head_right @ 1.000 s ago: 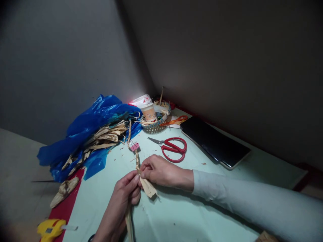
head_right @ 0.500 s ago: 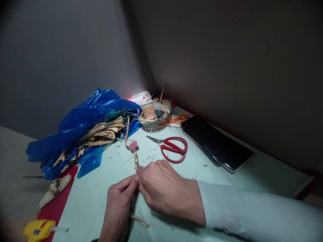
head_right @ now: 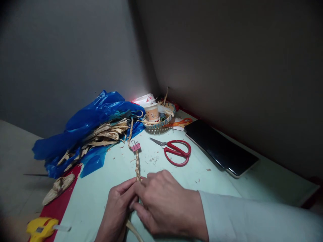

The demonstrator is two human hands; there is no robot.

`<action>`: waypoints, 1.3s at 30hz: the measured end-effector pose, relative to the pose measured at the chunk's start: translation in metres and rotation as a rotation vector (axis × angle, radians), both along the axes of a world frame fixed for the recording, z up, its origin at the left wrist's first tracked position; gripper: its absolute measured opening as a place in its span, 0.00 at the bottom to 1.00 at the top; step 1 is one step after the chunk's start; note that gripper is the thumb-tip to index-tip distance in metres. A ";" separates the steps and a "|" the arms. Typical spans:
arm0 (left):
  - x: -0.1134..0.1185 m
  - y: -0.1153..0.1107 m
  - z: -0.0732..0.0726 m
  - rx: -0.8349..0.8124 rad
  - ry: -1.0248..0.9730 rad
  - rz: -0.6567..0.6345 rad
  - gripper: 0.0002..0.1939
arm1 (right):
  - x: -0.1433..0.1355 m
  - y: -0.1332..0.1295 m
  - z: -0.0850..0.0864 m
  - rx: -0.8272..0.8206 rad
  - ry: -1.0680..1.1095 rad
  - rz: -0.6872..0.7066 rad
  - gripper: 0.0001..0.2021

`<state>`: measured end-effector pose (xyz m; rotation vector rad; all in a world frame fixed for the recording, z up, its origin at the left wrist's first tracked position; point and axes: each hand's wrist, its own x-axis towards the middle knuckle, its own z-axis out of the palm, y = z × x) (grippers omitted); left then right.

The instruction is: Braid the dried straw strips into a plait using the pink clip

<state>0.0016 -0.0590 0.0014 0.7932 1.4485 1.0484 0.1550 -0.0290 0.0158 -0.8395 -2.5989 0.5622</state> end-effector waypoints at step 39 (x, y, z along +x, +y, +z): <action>-0.010 -0.010 0.009 0.189 0.756 -0.103 0.10 | 0.000 0.028 -0.009 -0.660 0.234 -0.217 0.06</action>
